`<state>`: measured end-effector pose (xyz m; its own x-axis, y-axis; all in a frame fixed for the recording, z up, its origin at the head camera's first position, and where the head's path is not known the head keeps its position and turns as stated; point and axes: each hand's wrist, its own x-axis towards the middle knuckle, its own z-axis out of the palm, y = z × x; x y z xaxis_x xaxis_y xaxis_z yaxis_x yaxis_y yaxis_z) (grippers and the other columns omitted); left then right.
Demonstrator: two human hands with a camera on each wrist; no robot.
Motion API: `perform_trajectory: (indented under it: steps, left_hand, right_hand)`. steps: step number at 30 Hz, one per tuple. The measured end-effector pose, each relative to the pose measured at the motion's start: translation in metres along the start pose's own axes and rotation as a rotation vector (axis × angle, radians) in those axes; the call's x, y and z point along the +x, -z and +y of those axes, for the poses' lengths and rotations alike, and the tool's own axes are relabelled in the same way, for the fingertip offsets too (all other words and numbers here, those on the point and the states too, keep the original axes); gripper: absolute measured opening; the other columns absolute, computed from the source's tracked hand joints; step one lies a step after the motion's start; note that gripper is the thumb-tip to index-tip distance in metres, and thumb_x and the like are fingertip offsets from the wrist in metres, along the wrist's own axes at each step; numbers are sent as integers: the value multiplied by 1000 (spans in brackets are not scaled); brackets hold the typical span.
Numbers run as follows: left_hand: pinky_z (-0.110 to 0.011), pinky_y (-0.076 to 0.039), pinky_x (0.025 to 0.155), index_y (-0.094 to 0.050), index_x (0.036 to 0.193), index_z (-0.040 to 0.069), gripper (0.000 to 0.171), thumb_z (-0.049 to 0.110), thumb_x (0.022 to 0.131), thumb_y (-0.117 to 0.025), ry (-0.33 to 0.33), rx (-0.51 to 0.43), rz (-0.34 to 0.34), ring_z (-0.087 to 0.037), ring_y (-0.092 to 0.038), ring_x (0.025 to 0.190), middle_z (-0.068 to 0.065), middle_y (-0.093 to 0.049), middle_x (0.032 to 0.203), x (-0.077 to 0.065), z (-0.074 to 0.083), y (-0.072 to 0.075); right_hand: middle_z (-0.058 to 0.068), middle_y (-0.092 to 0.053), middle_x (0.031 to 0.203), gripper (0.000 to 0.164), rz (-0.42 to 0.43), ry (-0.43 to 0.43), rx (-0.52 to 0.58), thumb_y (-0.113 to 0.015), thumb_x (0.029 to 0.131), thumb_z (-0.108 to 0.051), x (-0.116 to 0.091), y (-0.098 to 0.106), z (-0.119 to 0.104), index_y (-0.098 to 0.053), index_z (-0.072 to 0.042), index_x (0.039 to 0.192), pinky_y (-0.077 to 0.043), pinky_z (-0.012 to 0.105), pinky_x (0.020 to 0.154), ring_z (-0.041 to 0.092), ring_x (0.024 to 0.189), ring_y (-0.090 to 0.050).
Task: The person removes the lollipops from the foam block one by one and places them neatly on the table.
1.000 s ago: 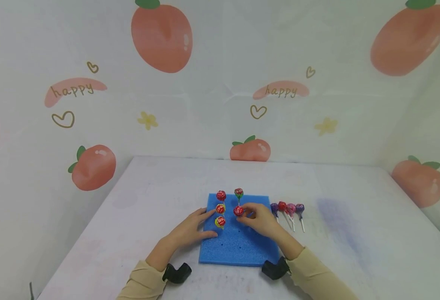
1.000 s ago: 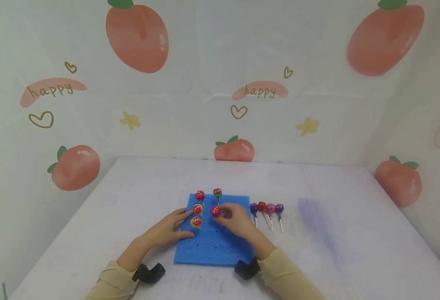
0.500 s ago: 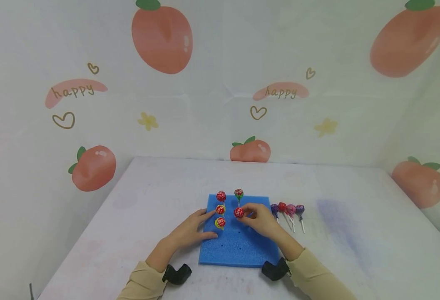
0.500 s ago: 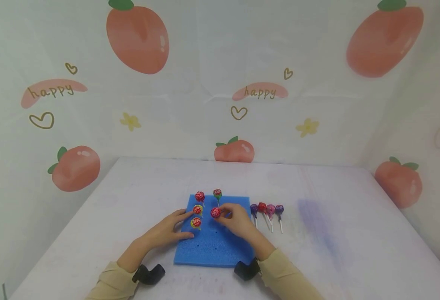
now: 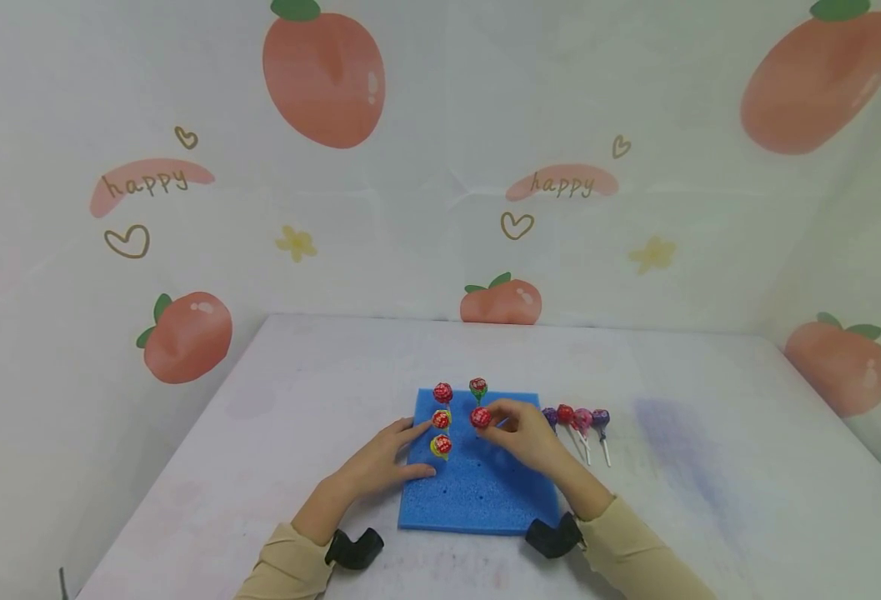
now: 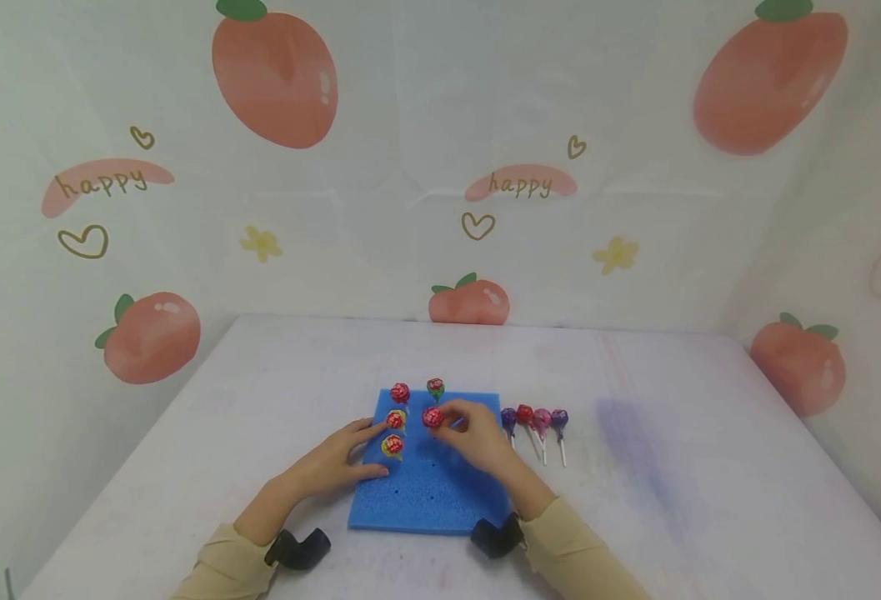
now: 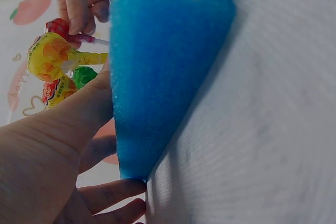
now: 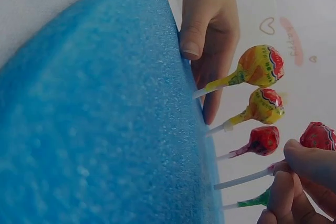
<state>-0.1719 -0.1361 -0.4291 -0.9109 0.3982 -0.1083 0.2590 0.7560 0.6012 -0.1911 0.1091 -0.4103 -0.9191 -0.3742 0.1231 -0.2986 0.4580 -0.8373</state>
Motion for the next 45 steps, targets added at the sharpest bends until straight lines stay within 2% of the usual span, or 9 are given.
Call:
perform_trajectory:
  steps: [5, 14, 20, 25, 34, 41, 45]
  left_hand:
    - [-59, -33, 107, -41, 142, 15, 70, 44, 83, -67, -1, -2, -4, -41, -33, 136, -22, -35, 147, 0, 0, 0]
    - [-58, -33, 107, -41, 142, 15, 71, 44, 83, -66, 4, 1, -4, -41, -32, 136, -22, -35, 147, 0, -1, 0]
    - [-58, -33, 107, -41, 142, 15, 71, 45, 83, -66, -1, 11, 1, -41, -33, 137, -22, -35, 147, -1, 1, 0]
    - [-58, -33, 107, -41, 142, 14, 72, 45, 83, -66, 0, 14, 3, -41, -33, 137, -22, -35, 147, -1, 0, 0]
    - [-61, -34, 104, -42, 141, 13, 74, 54, 82, -62, -51, 15, 20, -44, -35, 133, -25, -37, 144, -2, -1, 1]
    - [-59, -32, 107, -41, 142, 13, 72, 45, 83, -66, -12, 7, 7, -42, -33, 136, -23, -36, 146, 0, -1, -1]
    - [-58, -34, 107, -41, 142, 14, 71, 44, 83, -66, -10, 17, 3, -41, -33, 136, -23, -35, 146, 0, -2, -1]
  right_hand:
    - [14, -67, 92, 20, 12, -3, -5, -67, 85, -14, -2, 4, -1, -66, -3, 101, -48, 17, 59, 11, 68, -59]
    - [11, -68, 93, 20, 32, -57, -41, -68, 85, -16, -6, 9, -3, -67, -6, 102, -50, 16, 63, 12, 72, -61]
    - [12, -69, 93, 21, 63, -33, -61, -69, 84, -16, -8, 14, -1, -67, -3, 101, -50, 16, 63, 11, 72, -62]
    - [12, -69, 93, 21, 59, -49, -56, -68, 84, -16, -11, 18, 1, -67, -4, 101, -50, 16, 63, 11, 71, -62]
    - [12, -68, 93, 21, 52, -89, -35, -68, 84, -15, -14, 22, 5, -67, -4, 102, -50, 16, 63, 12, 70, -61]
    - [12, -68, 91, 22, 60, -93, -28, -68, 84, -16, -17, 26, 6, -67, -3, 103, -50, 17, 62, 16, 69, -61]
    - [12, -68, 91, 22, 70, -85, -40, -68, 84, -16, -19, 28, 7, -67, -3, 102, -49, 17, 61, 14, 68, -60]
